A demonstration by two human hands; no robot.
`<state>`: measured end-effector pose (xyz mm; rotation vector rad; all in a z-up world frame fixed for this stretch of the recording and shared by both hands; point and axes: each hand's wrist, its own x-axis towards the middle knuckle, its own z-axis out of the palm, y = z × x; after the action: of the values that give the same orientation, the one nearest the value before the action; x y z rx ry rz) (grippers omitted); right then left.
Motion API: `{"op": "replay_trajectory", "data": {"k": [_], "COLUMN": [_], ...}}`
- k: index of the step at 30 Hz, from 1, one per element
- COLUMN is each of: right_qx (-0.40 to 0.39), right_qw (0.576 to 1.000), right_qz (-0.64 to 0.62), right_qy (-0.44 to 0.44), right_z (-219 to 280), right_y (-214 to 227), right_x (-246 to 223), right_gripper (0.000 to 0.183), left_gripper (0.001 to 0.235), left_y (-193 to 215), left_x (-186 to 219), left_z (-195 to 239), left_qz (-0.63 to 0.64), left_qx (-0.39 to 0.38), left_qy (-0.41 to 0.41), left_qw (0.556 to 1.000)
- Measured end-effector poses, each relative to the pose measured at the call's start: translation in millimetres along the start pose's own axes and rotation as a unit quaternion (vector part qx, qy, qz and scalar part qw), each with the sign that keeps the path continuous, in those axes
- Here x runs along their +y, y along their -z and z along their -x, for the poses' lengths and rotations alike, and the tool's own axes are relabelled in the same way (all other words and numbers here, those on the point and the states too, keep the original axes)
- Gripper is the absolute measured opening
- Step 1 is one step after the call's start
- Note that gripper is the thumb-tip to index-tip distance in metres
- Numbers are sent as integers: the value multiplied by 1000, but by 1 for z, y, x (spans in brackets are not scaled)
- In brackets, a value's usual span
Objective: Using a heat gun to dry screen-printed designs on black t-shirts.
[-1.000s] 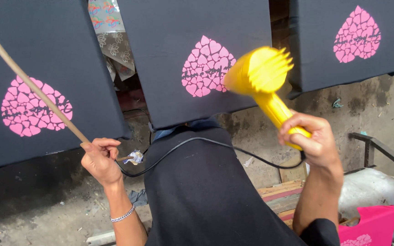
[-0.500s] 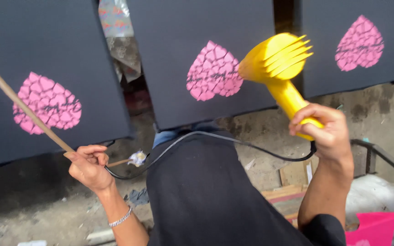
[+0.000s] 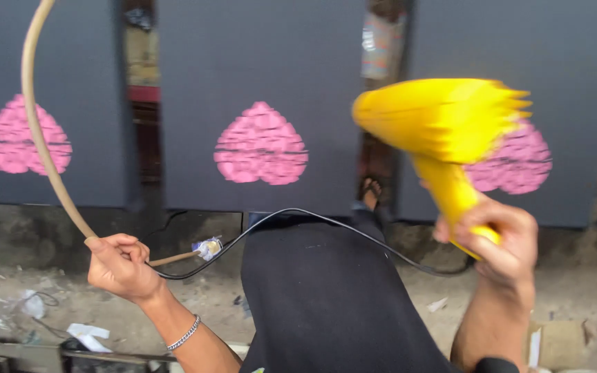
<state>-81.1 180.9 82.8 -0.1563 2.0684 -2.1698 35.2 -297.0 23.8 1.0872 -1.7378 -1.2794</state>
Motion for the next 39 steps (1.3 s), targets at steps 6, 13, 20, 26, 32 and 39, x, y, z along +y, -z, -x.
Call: {"op": "replay_trajectory", "data": {"k": [6, 13, 20, 26, 32, 39], "right_qx": [-90, -86, -52, -7, -11, -25], "right_qw": [994, 983, 975, 977, 976, 966], "right_qz": [60, 156, 211, 200, 189, 233], "right_qy": [-25, -44, -51, -78, -103, -109], "right_z": [-55, -44, -42, -55, -51, -46], "right_y": [-157, -190, -209, -230, -224, -219], "right_x": [0, -5, -18, -11, -25, -28], "right_gripper": [14, 17, 10, 10, 10, 13], "left_gripper": [62, 64, 65, 63, 62, 66], "left_y": [80, 117, 123, 110, 103, 99], "left_x": [-29, -44, -57, -50, -48, -46], "left_z": [-102, -180, -202, -207, -211, -215], "left_qz": [6, 6, 1, 14, 22, 0], "left_qx": [-21, -24, -38, -55, -77, -116], "left_qy": [-8, -13, -22, -9, -23, -26], "left_qw": [1000, 1000, 999, 998, 997, 993]}}
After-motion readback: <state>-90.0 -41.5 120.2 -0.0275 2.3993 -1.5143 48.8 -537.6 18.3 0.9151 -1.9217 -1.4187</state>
